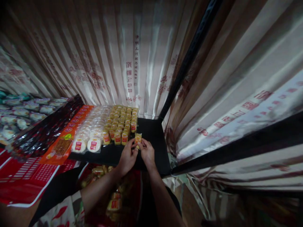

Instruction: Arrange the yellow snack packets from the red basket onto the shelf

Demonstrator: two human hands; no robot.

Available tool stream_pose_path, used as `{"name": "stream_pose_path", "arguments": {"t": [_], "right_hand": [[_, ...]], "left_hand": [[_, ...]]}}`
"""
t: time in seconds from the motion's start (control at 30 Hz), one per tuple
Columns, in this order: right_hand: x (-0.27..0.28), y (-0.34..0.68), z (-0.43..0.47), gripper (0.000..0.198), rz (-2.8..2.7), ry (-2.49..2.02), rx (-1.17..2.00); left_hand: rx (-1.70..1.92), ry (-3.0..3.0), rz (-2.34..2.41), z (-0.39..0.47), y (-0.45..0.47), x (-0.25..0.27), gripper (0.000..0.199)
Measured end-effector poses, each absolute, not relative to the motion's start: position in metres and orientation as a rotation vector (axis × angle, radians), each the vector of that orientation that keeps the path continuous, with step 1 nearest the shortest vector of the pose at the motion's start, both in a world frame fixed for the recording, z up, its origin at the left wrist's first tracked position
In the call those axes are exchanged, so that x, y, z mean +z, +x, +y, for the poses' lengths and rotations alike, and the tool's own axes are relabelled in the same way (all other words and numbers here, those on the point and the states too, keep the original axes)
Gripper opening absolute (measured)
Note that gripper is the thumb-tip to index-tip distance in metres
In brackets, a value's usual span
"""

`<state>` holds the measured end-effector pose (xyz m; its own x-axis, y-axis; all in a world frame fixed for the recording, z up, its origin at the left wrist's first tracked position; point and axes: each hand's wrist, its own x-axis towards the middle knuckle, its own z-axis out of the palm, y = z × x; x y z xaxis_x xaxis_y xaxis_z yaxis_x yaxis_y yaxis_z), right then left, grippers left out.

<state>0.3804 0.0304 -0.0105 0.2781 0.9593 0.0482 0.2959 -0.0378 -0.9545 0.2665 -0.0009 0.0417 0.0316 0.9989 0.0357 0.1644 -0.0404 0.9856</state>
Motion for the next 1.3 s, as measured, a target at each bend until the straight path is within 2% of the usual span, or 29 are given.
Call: {"name": "stream_pose_path", "arguments": {"t": [0.53,1.07,1.3], "right_hand": [[-0.027,0.365,0.094,0.039,-1.250,-1.601,0.737],[-0.023,0.355,0.092,0.051,-1.386,-1.571,0.628],[-0.022,0.355,0.096,0.052,-1.456,-1.576,0.643]], "left_hand": [[1.034,1.287,1.398,0.031,0.276,0.027,0.046],[1.086,1.175,1.219,0.034,0.271,0.014,0.046],[1.080,1.162,1.213,0.038,0.273,0.011,0.056]]}}
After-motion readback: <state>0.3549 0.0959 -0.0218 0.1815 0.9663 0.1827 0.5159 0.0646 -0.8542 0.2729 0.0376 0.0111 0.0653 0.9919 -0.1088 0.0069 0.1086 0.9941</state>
